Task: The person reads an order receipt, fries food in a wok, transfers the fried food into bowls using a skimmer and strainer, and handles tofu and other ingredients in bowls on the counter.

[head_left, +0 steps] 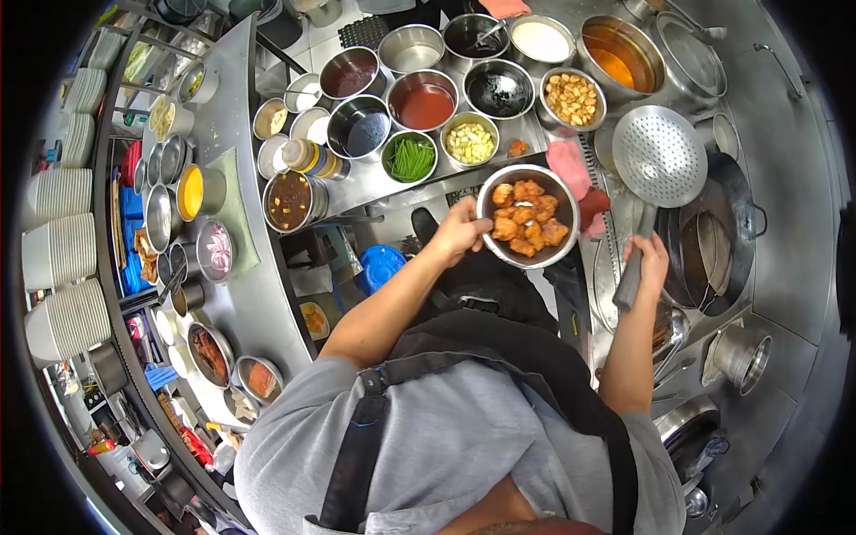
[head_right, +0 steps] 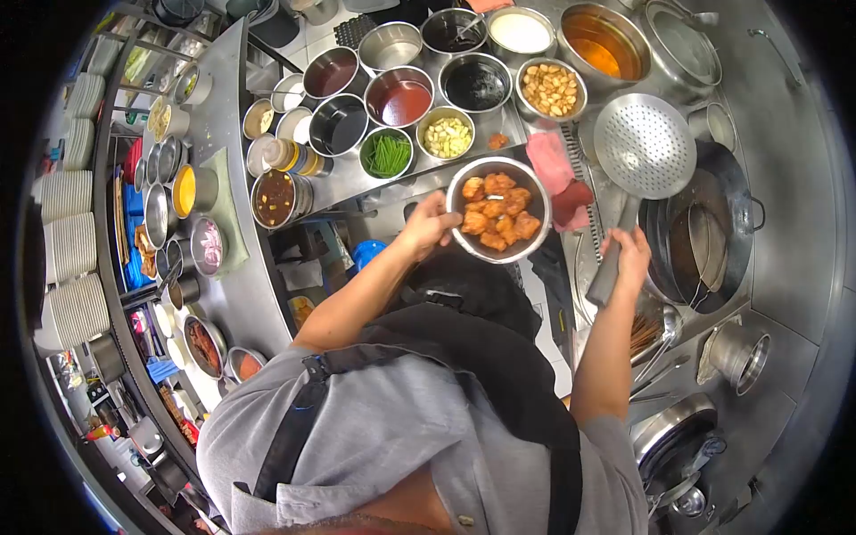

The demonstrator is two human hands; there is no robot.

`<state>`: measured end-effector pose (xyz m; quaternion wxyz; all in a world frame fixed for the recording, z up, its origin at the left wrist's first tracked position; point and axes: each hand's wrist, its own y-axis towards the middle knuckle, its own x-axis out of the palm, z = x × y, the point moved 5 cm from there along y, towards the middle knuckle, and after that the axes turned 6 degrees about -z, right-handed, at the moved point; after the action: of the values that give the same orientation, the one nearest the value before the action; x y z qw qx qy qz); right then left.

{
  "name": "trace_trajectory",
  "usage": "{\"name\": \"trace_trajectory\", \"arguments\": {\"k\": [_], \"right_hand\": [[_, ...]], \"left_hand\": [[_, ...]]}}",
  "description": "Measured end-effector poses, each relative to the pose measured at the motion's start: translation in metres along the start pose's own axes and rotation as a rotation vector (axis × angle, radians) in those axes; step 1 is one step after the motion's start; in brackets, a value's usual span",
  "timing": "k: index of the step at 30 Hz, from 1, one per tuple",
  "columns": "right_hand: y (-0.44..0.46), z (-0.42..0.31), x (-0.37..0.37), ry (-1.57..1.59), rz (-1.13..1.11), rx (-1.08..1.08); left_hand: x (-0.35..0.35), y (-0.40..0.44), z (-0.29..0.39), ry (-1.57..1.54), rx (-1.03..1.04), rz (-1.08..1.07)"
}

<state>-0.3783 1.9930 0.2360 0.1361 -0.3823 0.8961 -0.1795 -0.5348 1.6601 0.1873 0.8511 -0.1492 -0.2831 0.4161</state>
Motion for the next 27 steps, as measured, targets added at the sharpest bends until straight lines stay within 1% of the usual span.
{"name": "trace_trajectory", "arguments": {"k": [1,2,3,5,6,8,9,11,12,13,15,16,17,19,21,23,25,26,27], "right_hand": [[0.009,0.001,0.005,-0.050,-0.042,0.025],[0.021,0.010,0.009,0.000,-0.019,-0.005],[0.033,0.014,0.016,0.005,-0.015,-0.001],[0.055,0.020,0.030,0.135,0.013,0.037],[0.066,0.024,0.033,0.138,0.007,0.042],[0.082,0.041,0.041,0.115,-0.030,0.206],[0.085,0.050,0.045,0.110,-0.041,0.209],[0.083,0.034,0.044,-0.730,0.333,-0.224],[0.078,0.032,0.050,-0.749,0.275,-0.159],[0.070,0.027,0.056,-0.751,0.272,-0.162],[0.046,-0.006,0.078,-0.905,0.427,-0.631],[0.028,-0.029,0.099,-0.861,0.466,-0.734],[0.023,-0.043,0.123,-0.861,0.461,-0.738],[0.037,-0.051,0.180,-0.611,0.003,-0.617],[0.057,-0.053,0.237,-1.010,-0.166,-0.678],[0.083,-0.031,0.263,-1.067,-0.200,-0.700],[0.113,-0.005,0.282,-1.436,-0.204,-0.518],[0.130,0.013,0.288,-1.463,-0.209,-0.498],[0.143,0.032,0.292,-1.490,-0.215,-0.498]], "left_hand": [[-0.007,-0.010,-0.003,-0.027,-0.006,0.019],[-0.021,-0.018,-0.010,-0.011,0.009,0.031],[-0.028,-0.029,-0.007,-0.013,-0.001,0.059],[-0.051,-0.043,-0.013,-0.016,0.023,0.130],[-0.058,-0.051,-0.009,-0.018,0.043,0.151],[-0.071,-0.061,-0.003,-0.023,0.097,0.227],[-0.075,-0.067,0.004,-0.010,0.093,0.278],[-0.087,-0.075,0.021,-0.056,0.137,0.369],[-0.091,-0.076,0.026,-0.074,0.149,0.387],[-0.095,-0.077,0.029,-0.077,0.150,0.389],[-0.104,-0.079,0.038,-0.111,0.188,0.412],[-0.106,-0.081,0.045,-0.115,0.188,0.431],[-0.110,-0.081,0.049,-0.118,0.191,0.436],[-0.121,-0.083,0.057,-0.115,0.198,0.462],[-0.129,-0.084,0.071,-0.108,0.198,0.467],[-0.136,-0.088,0.081,-0.107,0.196,0.478],[-0.147,-0.086,0.097,-0.077,0.200,0.480],[-0.158,-0.085,0.095,-0.093,0.212,0.477],[-0.164,-0.086,0.101,-0.074,0.182,0.464]]}}
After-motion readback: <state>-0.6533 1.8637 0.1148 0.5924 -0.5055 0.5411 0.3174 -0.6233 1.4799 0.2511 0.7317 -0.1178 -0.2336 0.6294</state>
